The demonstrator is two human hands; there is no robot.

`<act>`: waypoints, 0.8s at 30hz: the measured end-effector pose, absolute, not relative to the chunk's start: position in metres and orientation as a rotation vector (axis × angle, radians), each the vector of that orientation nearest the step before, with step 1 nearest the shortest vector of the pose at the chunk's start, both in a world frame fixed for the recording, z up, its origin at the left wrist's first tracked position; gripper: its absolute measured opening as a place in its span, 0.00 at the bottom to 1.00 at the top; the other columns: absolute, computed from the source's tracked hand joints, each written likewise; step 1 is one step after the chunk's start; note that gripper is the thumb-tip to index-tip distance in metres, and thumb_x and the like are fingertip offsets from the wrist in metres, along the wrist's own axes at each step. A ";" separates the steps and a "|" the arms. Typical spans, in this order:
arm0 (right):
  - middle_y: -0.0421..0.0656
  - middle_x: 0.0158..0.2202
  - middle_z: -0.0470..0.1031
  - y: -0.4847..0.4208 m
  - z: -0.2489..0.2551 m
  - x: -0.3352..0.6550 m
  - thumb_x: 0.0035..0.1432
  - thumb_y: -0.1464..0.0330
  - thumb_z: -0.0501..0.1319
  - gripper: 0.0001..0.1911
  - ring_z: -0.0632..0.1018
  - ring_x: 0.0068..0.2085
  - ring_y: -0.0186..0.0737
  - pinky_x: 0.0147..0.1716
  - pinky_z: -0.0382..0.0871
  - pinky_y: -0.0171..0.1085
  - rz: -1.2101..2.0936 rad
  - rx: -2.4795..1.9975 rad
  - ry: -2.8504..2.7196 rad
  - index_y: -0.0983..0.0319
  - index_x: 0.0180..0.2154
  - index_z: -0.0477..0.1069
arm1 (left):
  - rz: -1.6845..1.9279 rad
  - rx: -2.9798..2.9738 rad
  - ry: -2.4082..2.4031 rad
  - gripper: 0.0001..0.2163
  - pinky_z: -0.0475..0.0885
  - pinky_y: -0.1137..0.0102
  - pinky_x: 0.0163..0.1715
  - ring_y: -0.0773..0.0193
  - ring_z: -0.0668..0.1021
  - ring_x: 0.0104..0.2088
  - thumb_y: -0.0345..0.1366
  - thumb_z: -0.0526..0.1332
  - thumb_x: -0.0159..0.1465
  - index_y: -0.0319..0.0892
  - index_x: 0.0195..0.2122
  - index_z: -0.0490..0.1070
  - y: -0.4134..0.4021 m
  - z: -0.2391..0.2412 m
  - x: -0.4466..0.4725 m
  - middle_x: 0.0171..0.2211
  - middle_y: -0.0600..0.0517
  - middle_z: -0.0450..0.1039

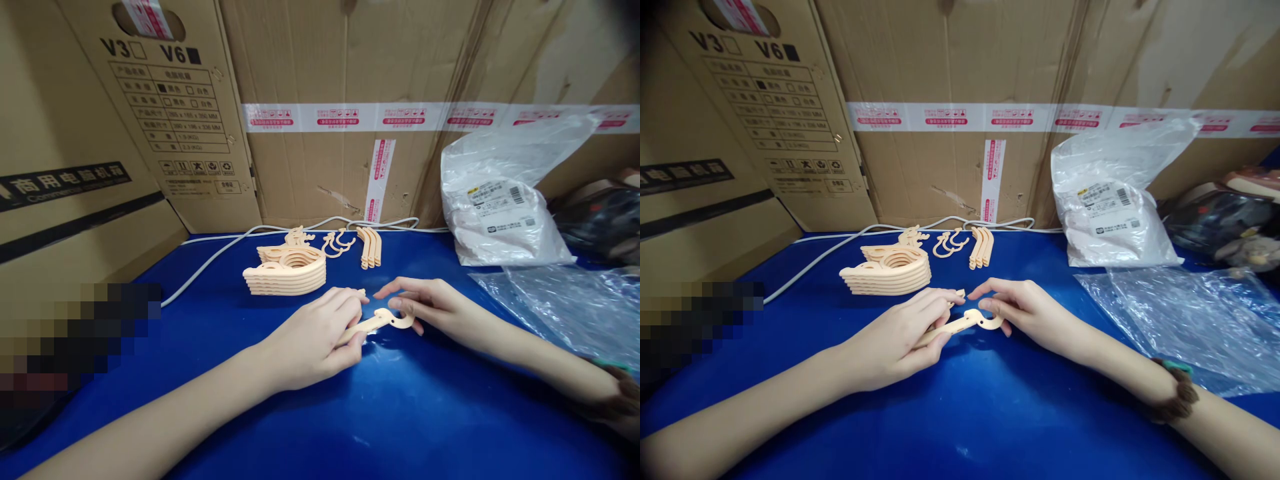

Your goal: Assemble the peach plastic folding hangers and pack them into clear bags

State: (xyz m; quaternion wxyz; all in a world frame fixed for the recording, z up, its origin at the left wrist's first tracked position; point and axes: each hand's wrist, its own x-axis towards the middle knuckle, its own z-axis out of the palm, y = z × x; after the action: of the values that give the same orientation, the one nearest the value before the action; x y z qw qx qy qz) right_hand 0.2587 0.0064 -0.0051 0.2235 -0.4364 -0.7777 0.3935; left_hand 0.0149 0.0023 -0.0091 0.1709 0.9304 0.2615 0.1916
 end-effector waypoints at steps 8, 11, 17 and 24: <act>0.40 0.33 0.69 0.000 0.001 0.258 0.70 0.60 0.47 0.18 0.71 0.34 0.37 0.37 0.66 0.36 0.892 -1.181 -2.146 0.58 0.54 0.66 | 0.548 2.625 0.755 0.08 0.67 0.63 0.53 0.56 0.69 0.57 0.32 0.51 0.68 0.45 0.31 0.55 0.002 -0.007 0.015 0.48 0.43 0.71; 0.40 0.32 0.70 0.000 0.002 0.258 0.69 0.60 0.49 0.18 0.72 0.33 0.36 0.36 0.66 0.36 0.873 -1.139 -2.152 0.58 0.54 0.66 | 0.573 2.625 0.752 0.08 0.67 0.63 0.52 0.55 0.70 0.56 0.32 0.51 0.68 0.44 0.31 0.56 0.002 -0.007 0.016 0.47 0.44 0.71; 0.38 0.27 0.66 0.001 0.003 0.258 0.68 0.58 0.52 0.18 0.68 0.28 0.34 0.29 0.63 0.34 0.919 -1.152 -2.115 0.59 0.52 0.69 | 0.574 2.628 0.755 0.08 0.67 0.62 0.53 0.55 0.69 0.58 0.32 0.51 0.68 0.45 0.30 0.56 0.001 -0.006 0.017 0.45 0.44 0.72; 0.37 0.25 0.66 0.003 0.001 0.260 0.66 0.57 0.54 0.18 0.67 0.24 0.32 0.23 0.57 0.32 0.948 -1.174 -2.075 0.61 0.48 0.73 | 0.565 2.605 0.774 0.08 0.66 0.63 0.54 0.56 0.68 0.59 0.32 0.51 0.68 0.45 0.30 0.54 0.001 -0.005 0.017 0.46 0.43 0.72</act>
State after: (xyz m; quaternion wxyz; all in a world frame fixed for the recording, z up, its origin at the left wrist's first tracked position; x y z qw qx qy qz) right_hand 0.2597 0.0030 0.0012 0.2838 -0.4387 -0.7755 0.3544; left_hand 0.0174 0.0013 -0.0055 0.1818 0.9230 0.2740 0.2000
